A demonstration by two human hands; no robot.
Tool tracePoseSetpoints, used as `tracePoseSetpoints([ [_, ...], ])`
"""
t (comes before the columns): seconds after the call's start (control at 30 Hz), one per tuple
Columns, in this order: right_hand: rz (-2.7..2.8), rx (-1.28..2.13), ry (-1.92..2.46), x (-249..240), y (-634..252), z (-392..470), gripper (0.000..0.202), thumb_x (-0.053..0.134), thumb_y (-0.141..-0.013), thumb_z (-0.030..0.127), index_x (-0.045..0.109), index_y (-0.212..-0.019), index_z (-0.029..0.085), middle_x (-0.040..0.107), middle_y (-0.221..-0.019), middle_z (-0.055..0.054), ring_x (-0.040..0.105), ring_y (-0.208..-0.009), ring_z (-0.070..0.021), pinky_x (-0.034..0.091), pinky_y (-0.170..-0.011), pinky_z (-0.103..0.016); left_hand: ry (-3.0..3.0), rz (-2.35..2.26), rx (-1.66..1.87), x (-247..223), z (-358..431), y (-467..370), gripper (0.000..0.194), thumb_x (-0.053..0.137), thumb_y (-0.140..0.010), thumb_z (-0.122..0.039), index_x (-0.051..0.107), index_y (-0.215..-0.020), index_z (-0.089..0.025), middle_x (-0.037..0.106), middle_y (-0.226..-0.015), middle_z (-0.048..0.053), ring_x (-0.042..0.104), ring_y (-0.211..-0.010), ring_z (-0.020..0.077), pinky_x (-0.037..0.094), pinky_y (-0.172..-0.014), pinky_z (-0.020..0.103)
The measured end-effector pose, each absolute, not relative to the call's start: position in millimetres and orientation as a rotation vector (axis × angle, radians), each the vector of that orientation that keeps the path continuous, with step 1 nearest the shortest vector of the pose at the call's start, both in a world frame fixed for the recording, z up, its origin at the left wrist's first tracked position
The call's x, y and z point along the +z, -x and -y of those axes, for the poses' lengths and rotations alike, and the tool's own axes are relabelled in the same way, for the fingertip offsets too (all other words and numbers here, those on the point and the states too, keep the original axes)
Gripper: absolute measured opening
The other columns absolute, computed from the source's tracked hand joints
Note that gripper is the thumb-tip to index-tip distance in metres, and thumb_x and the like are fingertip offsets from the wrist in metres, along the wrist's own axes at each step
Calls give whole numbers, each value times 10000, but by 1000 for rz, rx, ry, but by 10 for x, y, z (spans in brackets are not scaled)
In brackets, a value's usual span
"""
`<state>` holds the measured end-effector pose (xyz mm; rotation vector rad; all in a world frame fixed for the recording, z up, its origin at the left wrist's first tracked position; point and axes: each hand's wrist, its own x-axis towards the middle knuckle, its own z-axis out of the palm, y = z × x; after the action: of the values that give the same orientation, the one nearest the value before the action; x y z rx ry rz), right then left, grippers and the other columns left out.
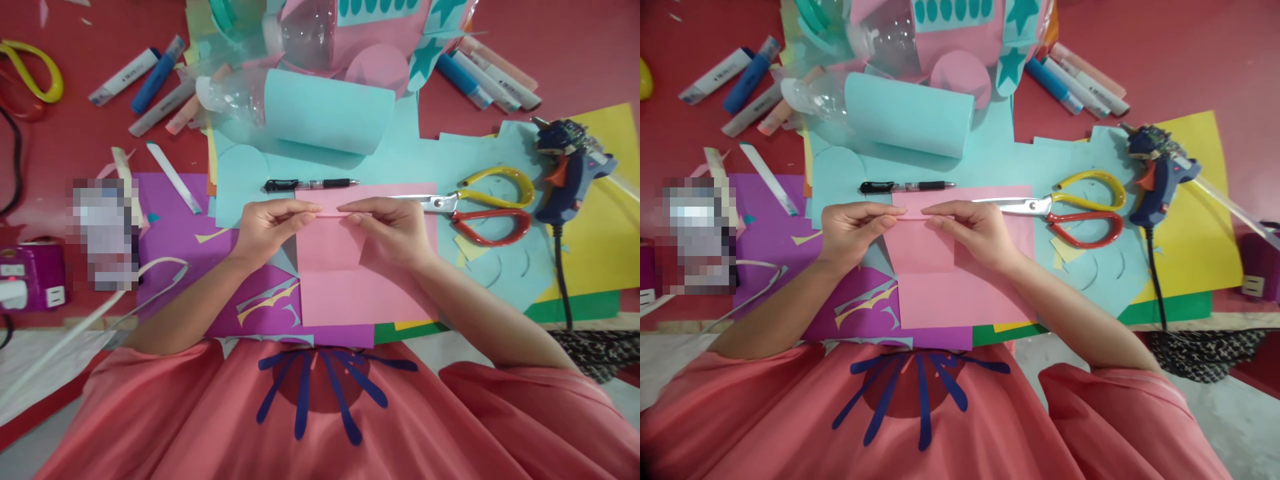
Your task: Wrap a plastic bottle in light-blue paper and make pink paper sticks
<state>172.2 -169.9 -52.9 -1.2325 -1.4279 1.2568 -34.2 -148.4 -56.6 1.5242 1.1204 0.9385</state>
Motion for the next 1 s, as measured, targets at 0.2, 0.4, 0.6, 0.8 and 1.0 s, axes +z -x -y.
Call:
tracePoseSetpoints([
  [0.2, 1427, 1210, 1277, -516, -1710, 1715, 133, 683, -789, 243, 790, -868, 239, 780, -823, 1, 706, -722, -130, 547, -619, -234, -1539, -1148, 947, -563, 1480, 345, 139, 717, -787, -345, 782, -828, -228, 778, -821, 21, 716, -724, 133, 554, -630, 206],
  [0.4, 1530, 1189, 1293, -488, -1663, 1775, 166, 636, -821, 229, 788, -887, 242, 784, -881, 4, 721, -766, -139, 576, -692, -252, -1611, -1078, 896, -589, 1517, 334, 138, 696, -772, -300, 768, -837, -203, 776, -840, 22, 716, -748, 128, 564, -660, 199],
  [0.6, 1558, 1229, 1240, -481, -1626, 1806, 178, 625, -833, 234, 788, -900, 253, 783, -923, 3, 731, -781, -148, 589, -702, -258, -1726, -1106, 847, -599, 1543, 318, 240, 696, -782, -442, 761, -818, -214, 771, -821, 26, 718, -752, 145, 570, -710, 220],
  [0.8, 1552, 1220, 1291, -485, -1652, 1769, 166, 628, -829, 252, 790, -867, 252, 785, -882, 8, 724, -769, -147, 577, -696, -256, -1685, -1127, 859, -572, 1526, 315, 194, 685, -799, -395, 762, -801, -218, 770, -806, 15, 710, -732, 129, 562, -681, 211],
  [1.0, 1462, 1161, 1304, -522, -1713, 1724, 138, 653, -814, 237, 787, -847, 245, 782, -857, 2, 719, -784, -151, 567, -688, -263, -1578, -1222, 975, -576, 1499, 332, 102, 728, -755, -315, 748, -752, -214, 752, -750, -4, 689, -687, 122, 566, -651, 228],
])
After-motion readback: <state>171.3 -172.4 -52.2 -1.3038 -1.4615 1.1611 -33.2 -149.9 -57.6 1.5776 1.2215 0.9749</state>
